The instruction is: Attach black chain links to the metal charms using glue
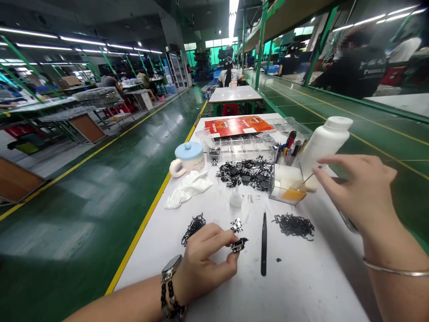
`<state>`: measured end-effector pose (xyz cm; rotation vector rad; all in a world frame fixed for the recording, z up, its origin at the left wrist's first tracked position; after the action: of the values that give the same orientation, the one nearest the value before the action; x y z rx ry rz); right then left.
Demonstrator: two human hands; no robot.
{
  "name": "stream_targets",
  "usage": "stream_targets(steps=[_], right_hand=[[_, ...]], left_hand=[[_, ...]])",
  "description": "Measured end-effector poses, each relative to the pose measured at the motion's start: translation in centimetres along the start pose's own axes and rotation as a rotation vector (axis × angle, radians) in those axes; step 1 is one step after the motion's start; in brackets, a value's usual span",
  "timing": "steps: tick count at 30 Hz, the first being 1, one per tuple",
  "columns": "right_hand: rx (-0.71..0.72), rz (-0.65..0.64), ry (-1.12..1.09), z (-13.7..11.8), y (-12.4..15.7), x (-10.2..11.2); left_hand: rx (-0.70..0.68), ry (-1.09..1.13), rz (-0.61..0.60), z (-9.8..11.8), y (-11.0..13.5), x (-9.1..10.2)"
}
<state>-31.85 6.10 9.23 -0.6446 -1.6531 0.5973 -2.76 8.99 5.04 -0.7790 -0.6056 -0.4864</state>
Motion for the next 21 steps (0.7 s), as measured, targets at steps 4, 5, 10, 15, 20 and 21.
stream_targets(steps=[4,5,10,15,20,21], right_hand=[[0.125,-0.073,-0.069,-2.8,0.2,0.1],[0.176,-0.075,-0.11,-3.8,0.4,0.3],[0.468,-0.306,-0.367,-9.4,2.4,0.2],[0.603,-0.579,-0.618,-12.7,4.4,-0.7],[0.648,-0.541,-0.735,-14.1,6.1,-1.8],[0.682,-0.456,-0.755,-14.2,6.3,-1.9]], left_hand=[[-0.063,-0.056,0.058,0.4,0.2,0.4],[-0.08,-0.067,0.064,0.5,0.2,0.4],[-0.117,-0.119,0.035,0.6,0.4,0.2],[-0.153,-0.132,-0.005,0.6,0.6,0.1],[-0.023,-0.024,-0.033,-0.6,1.5,-0.1],[0.034,0.038,-0.045,-1.3,1.7,-0.3]])
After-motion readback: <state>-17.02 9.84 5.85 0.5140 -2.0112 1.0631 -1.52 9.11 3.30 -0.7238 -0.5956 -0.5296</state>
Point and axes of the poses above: each hand's wrist, its own y-axis away from the middle knuckle, its own x-axis out of the back of the hand, z = x × y, the point moved 6 cm from there along -y, towards the middle knuckle, and after that the axes turned 13 degrees about -z, right-handed, at the moved point
